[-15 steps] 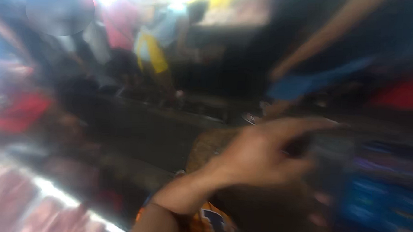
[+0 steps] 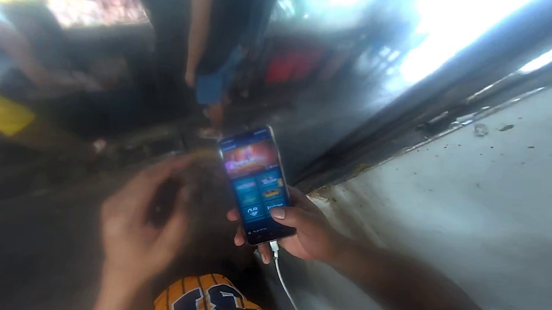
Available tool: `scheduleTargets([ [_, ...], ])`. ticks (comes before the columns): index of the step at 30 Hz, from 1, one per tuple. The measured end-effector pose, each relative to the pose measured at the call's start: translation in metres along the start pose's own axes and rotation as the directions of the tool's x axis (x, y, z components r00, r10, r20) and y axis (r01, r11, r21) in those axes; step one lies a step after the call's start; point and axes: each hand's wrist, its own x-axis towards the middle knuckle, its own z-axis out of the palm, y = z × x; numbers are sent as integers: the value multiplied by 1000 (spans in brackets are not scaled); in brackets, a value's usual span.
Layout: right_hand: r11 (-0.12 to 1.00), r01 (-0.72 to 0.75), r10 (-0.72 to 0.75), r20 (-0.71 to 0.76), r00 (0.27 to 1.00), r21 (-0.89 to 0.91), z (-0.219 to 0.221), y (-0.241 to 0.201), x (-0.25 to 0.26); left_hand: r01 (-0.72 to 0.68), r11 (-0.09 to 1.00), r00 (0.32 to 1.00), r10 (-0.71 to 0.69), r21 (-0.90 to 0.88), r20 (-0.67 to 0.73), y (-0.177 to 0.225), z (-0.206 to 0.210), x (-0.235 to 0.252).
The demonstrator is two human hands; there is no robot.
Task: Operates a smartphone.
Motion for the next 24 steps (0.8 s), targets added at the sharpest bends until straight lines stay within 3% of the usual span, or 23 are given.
scheduleTargets([
  [12, 999, 26, -26, -1, 1000, 31, 0, -2, -1, -91, 995, 966, 100, -49, 237, 4, 8, -3],
  [24, 999, 48, -48, 10, 999, 20, 2, -1, -2, -73, 995, 934, 46, 62, 355, 2, 15, 3],
])
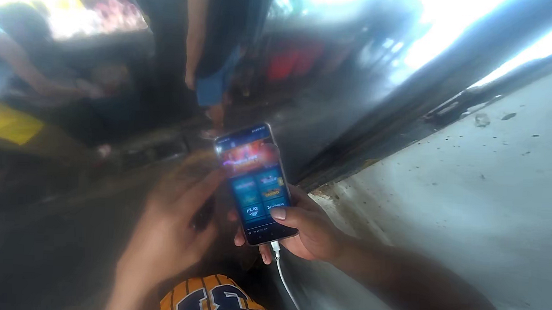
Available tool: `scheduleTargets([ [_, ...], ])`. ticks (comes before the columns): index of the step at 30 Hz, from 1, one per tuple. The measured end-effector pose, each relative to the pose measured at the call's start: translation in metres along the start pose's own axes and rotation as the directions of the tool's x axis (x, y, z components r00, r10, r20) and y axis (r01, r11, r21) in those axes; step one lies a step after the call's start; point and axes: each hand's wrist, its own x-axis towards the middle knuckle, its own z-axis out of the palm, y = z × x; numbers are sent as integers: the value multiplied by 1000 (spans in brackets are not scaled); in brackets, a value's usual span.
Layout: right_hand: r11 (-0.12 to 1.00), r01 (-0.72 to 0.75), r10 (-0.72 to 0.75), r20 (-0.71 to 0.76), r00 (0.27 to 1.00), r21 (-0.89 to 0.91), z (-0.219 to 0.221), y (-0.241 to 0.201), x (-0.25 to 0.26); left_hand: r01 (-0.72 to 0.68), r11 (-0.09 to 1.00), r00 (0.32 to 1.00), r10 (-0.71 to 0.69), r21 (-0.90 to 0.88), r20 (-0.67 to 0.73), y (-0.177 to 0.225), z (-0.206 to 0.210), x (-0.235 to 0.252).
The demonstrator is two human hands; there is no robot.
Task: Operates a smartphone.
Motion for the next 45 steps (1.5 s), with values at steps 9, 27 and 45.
scheduleTargets([
  [9, 997, 48, -50, -44, 998, -59, 0, 1, -1, -52, 997, 952, 66, -56, 300, 15, 4, -4],
  [27, 996, 27, -34, -88, 996, -84, -1, 0, 1, -82, 991, 889, 119, -104, 442, 15, 9, -8],
  [45, 999, 42, -42, -14, 999, -13, -4, 0, 2, -64, 998, 990, 64, -4, 128, 10, -12, -8],
])
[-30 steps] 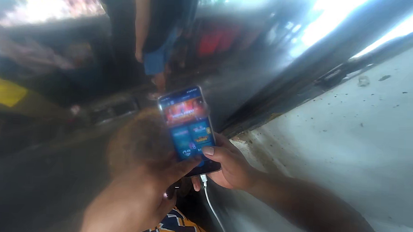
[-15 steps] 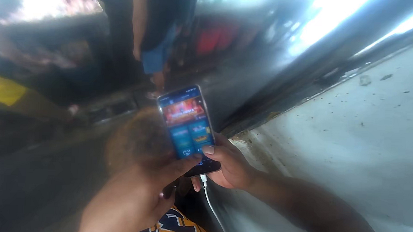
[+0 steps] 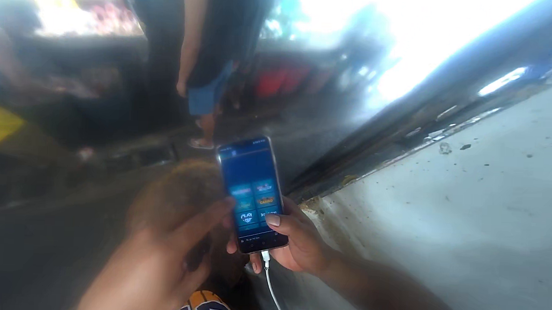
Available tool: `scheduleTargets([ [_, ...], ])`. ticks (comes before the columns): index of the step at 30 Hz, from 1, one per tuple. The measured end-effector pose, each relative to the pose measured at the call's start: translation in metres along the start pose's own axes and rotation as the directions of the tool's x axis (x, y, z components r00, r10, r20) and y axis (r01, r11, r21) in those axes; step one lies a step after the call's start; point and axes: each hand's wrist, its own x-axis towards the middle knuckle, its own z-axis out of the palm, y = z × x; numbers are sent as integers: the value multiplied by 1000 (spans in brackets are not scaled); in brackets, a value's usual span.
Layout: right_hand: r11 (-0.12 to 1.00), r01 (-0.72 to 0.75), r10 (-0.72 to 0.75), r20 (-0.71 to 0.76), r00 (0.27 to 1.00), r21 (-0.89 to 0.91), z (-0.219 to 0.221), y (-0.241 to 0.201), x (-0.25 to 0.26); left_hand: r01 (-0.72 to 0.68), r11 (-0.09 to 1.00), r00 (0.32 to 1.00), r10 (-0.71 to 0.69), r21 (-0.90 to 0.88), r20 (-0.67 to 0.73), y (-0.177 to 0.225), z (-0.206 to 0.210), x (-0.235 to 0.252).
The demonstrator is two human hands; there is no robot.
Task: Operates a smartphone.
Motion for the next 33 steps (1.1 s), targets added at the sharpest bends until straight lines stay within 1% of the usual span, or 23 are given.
scheduleTargets([
  [12, 1000, 17, -17, 11, 1000, 7, -3, 0, 0, -13, 1000, 1000, 13, -19, 19, -5, 2, 2],
  [21, 1000, -2, 2, 0, 1000, -8, -1, 2, 0, -9, 999, 999, 10, -39, 39, -3, 6, 5],
  [26, 1000, -4, 4, -18, 1000, -16, -2, 0, 0, -9, 1000, 998, 11, -21, 67, -4, 4, 1],
  [28, 999, 5, -6, -34, 999, -33, -2, -1, 0, -15, 999, 995, 18, -29, 93, -4, 4, -1],
  [33, 999, 34, -37, -54, 998, -42, -2, -6, 0, -45, 995, 973, 65, -92, 223, -3, 9, -2],
])
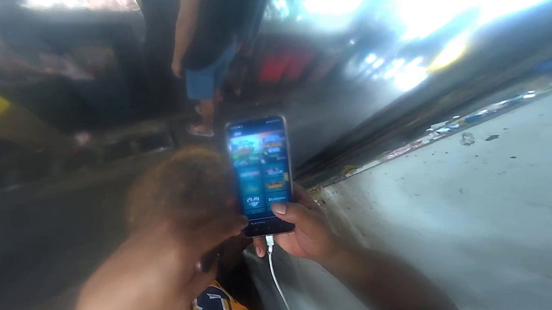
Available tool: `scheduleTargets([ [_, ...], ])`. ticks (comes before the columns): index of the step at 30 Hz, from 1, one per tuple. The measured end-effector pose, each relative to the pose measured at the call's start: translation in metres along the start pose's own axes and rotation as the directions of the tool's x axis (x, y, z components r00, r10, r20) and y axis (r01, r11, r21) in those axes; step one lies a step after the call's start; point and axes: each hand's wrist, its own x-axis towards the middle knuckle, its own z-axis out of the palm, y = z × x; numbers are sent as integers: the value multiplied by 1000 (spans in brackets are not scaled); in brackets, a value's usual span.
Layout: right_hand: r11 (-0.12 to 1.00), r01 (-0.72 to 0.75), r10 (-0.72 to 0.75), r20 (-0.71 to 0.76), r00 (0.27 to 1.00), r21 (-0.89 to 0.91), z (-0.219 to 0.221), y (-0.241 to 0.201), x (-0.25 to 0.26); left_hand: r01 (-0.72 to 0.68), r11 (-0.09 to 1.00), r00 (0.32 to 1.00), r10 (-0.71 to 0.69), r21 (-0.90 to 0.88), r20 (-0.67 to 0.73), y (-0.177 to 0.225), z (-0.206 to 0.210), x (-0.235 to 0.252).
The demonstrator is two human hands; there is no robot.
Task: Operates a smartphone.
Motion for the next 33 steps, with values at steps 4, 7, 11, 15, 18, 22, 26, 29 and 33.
scheduleTargets([
  [4, 1000, -5, 5, -22, 1000, -7, 0, 1, -1, -19, 1000, 999, 19, -5, 32, 1, 2, -1],
  [7, 1000, -9, 9, -18, 1000, -6, 1, 0, -1, -4, 1000, 999, 3, 6, 42, 0, 0, -1],
  [11, 1000, -2, 2, -9, 1000, 4, 1, 1, -1, 6, 1000, 999, -7, 21, 48, 0, 0, -1],
  [15, 1000, -8, 8, -1, 1000, 15, 1, 0, 0, 3, 1000, 999, -3, 16, 37, 0, -1, 1],
  [18, 1000, -8, 8, 0, 1000, 19, 2, 1, -1, 3, 1000, 999, -4, 17, 32, 0, 0, 1],
  [22, 1000, 1, -1, 9, 1000, 6, 2, 1, -1, -1, 1000, 999, 0, 18, 32, 1, -1, 3],
  [26, 1000, 3, -3, 16, 1000, 9, 2, 1, -1, 4, 1000, 1000, -4, 23, 15, 3, -2, 5],
  [29, 1000, 9, -9, 21, 1000, 13, 2, 0, -1, -1, 1000, 1000, 1, 19, 3, 4, -5, 7],
  [33, 1000, 12, -12, 14, 1000, 14, 4, -1, -1, -10, 1000, 1000, 11, 15, -19, 5, -4, 7],
])
